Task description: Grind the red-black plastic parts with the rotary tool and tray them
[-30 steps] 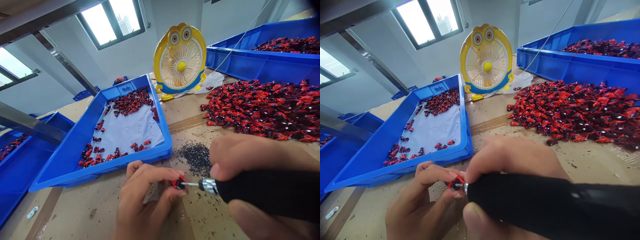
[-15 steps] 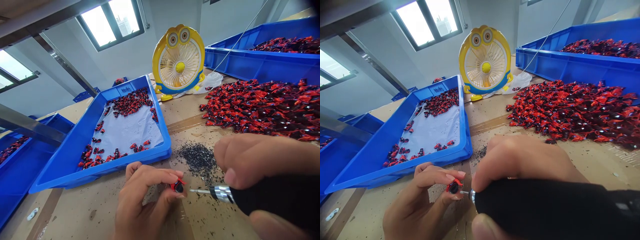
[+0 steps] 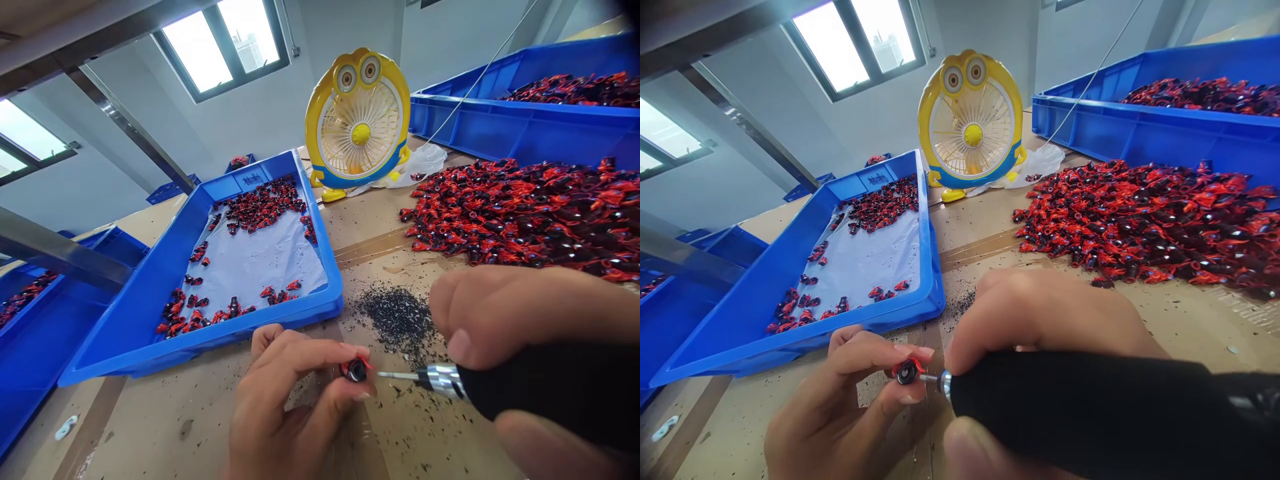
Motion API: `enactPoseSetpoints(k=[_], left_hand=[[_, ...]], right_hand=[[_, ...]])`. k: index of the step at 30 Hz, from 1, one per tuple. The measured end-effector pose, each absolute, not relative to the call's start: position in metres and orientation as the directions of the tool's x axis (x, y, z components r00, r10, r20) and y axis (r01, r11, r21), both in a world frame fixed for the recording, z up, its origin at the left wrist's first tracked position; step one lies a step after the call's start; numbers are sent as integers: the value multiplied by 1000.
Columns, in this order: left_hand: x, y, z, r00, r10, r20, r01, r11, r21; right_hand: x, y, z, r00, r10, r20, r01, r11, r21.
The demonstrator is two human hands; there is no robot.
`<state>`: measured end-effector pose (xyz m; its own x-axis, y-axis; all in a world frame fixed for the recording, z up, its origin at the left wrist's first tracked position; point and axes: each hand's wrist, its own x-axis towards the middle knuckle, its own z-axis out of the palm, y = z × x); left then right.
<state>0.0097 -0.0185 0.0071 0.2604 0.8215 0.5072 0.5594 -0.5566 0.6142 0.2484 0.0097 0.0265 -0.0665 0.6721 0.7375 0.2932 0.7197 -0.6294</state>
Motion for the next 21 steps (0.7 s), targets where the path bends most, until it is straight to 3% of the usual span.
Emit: enactPoseSetpoints(k=[6, 16, 21], left_hand=[[7, -19, 6, 287, 804, 522, 592, -577, 563], [8, -12, -1, 306, 814, 494, 489, -580, 651], [12, -17, -4, 249, 836, 489, 461, -547, 699]], right_hand=[[245, 11, 30, 66, 726, 684, 118, 675, -728], [231, 4, 25, 122, 724, 679, 206, 650, -731], [236, 8, 19, 32, 722, 691, 129, 682, -719]])
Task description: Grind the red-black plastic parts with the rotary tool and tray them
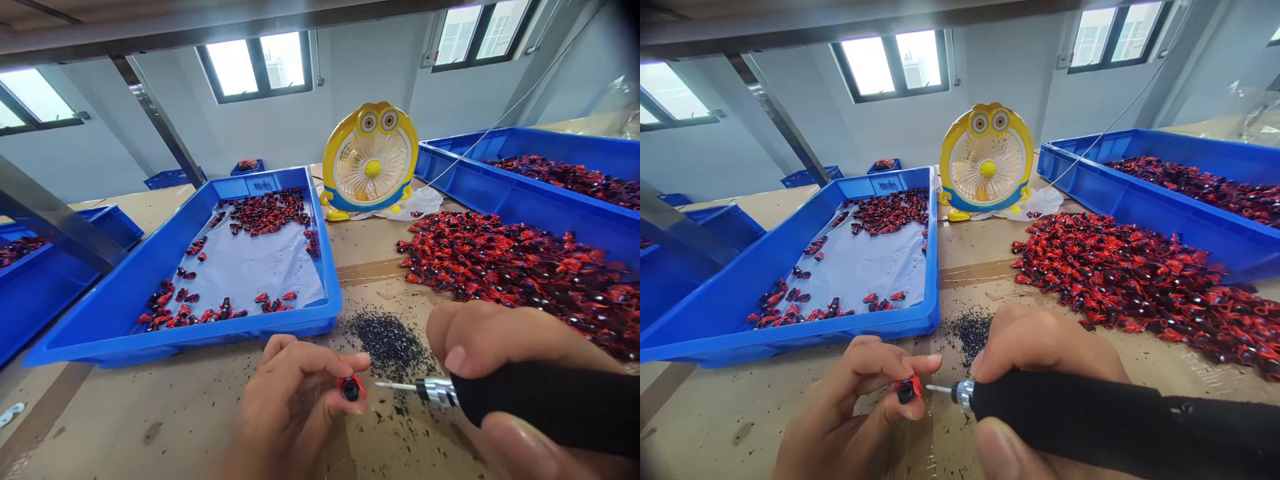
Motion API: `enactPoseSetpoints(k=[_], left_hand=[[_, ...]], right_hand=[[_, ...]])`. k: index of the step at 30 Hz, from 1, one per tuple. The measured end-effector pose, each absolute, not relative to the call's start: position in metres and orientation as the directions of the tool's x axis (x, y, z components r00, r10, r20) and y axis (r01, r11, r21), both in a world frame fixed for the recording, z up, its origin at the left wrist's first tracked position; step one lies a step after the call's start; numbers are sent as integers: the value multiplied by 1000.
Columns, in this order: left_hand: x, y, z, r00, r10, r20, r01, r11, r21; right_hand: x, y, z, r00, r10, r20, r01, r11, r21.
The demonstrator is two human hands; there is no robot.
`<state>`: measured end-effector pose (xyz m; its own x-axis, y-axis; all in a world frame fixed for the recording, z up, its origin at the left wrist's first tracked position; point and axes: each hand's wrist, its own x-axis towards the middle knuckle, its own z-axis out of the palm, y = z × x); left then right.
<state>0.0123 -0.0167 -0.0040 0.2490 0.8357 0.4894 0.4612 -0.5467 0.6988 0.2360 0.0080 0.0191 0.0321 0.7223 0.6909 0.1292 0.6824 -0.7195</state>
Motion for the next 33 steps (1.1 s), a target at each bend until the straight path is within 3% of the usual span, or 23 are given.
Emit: enactPoseSetpoints(k=[4, 7, 10, 17, 33], left_hand=[[16, -17, 0, 245, 799, 549, 468, -593, 655], [19, -15, 4, 261, 796, 546, 484, -597, 640], [23, -14, 6, 249, 800, 547, 492, -590, 640], [26, -17, 2, 228, 812, 538, 476, -575, 666], [22, -19, -3, 214, 854, 474, 547, -507, 666]], right_hand=[[236, 11, 20, 60, 735, 675, 106, 668, -737], [240, 16, 24, -96, 670, 736, 105, 742, -662], [246, 20, 25, -122, 624, 772, 95, 781, -617], [246, 15, 27, -102, 756, 646, 121, 654, -746], [258, 0, 27, -37, 818, 573, 115, 573, -811]])
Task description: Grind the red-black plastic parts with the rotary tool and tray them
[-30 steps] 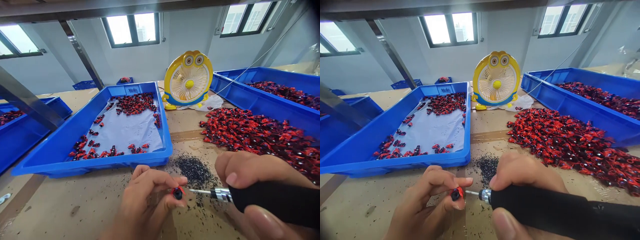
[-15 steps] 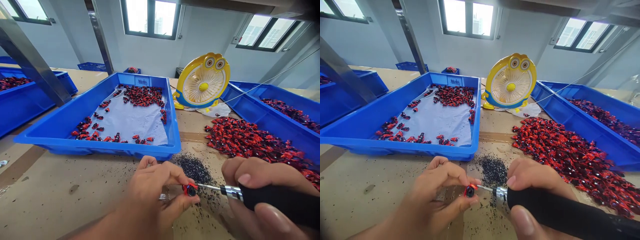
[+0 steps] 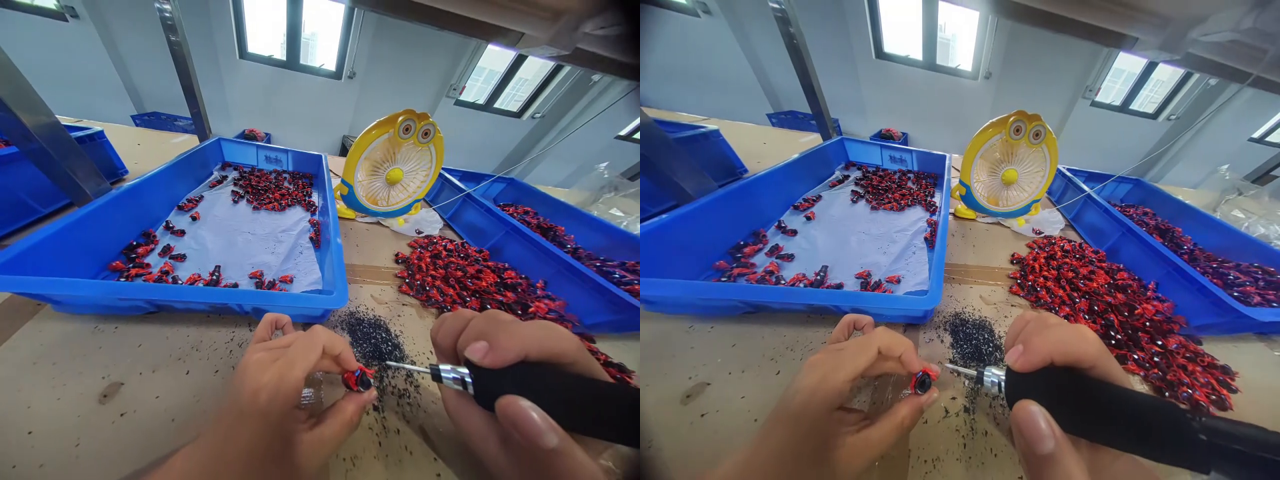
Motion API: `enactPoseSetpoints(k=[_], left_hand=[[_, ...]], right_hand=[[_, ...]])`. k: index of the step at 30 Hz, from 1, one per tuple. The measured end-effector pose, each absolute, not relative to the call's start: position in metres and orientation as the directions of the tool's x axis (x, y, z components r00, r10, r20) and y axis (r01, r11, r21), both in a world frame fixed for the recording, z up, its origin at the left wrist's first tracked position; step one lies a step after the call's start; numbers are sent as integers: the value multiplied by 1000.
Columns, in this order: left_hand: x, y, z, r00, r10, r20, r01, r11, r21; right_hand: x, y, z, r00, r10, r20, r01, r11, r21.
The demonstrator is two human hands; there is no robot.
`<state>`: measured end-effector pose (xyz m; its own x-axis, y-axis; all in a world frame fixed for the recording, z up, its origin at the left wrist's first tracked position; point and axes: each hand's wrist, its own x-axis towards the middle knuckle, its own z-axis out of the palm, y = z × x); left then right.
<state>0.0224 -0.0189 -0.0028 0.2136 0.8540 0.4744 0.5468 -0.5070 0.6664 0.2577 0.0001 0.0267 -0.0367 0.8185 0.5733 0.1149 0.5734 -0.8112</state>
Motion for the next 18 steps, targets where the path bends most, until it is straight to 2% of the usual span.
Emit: enactPoseSetpoints(k=[3, 9, 18], left_hand=[[23, -19, -3, 200, 850, 487, 547, -510, 664], [20, -18, -2, 231, 834, 501, 577, -532, 620], [20, -15, 0, 274, 818, 506, 607, -556, 568]], right_hand=[[252, 1, 26, -70, 826, 559, 74, 563, -823], [246, 5, 23, -138, 756, 640, 2, 647, -763], [248, 1, 26, -204, 748, 632, 136, 661, -738]])
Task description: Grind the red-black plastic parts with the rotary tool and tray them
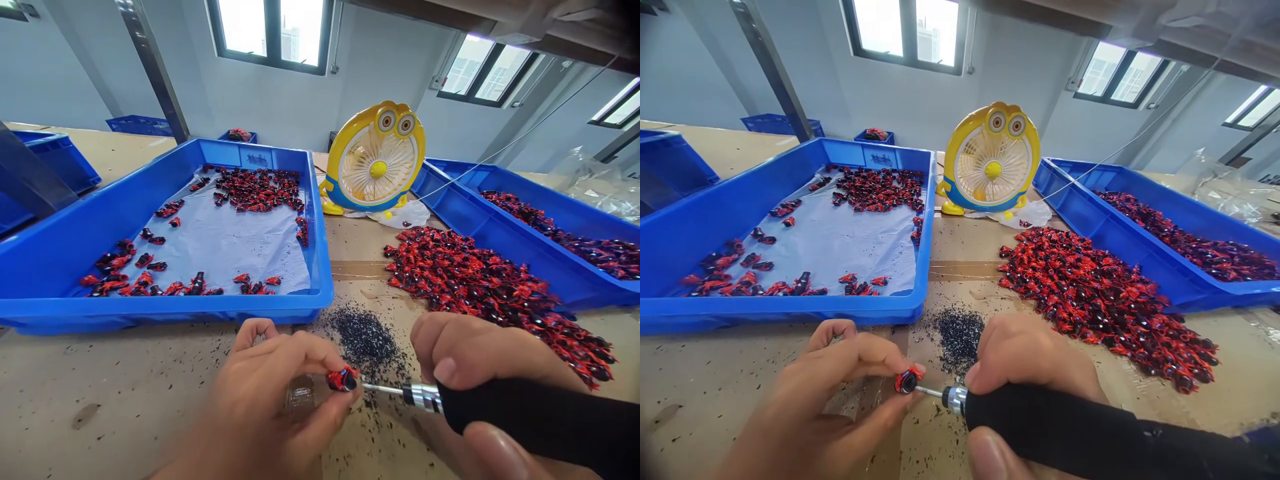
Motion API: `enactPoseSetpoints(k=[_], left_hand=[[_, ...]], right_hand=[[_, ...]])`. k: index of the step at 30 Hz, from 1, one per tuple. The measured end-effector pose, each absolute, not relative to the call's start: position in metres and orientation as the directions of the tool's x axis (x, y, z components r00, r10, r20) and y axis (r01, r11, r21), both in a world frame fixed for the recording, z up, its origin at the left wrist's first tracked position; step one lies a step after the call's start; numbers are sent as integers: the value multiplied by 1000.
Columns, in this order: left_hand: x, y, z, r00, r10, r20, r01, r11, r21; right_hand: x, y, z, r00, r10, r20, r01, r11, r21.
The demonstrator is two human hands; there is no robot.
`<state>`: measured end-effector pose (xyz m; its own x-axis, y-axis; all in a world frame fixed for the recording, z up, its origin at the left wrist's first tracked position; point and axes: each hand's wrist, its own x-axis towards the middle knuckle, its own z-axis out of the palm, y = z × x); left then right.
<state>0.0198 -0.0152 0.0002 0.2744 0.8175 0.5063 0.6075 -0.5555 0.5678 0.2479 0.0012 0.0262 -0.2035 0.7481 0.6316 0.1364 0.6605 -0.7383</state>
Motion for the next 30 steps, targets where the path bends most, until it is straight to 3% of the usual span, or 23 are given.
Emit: enactPoseSetpoints(k=[7, 16, 22, 30], left_hand=[[20, -17, 4, 271, 813, 515, 636, -553, 538], [23, -16, 8, 260, 833, 489, 627, -531, 571], [20, -16, 6, 253, 828, 500, 634, -532, 561], [20, -16, 8, 287, 825, 488, 644, -543, 539]], right_hand=[[226, -4, 23, -42, 784, 620, 173, 616, -768], [227, -9, 22, -101, 749, 655, 242, 657, -714], [224, -9, 19, -17, 753, 657, 263, 638, -724], [229, -5, 15, -106, 750, 653, 221, 658, -720]])
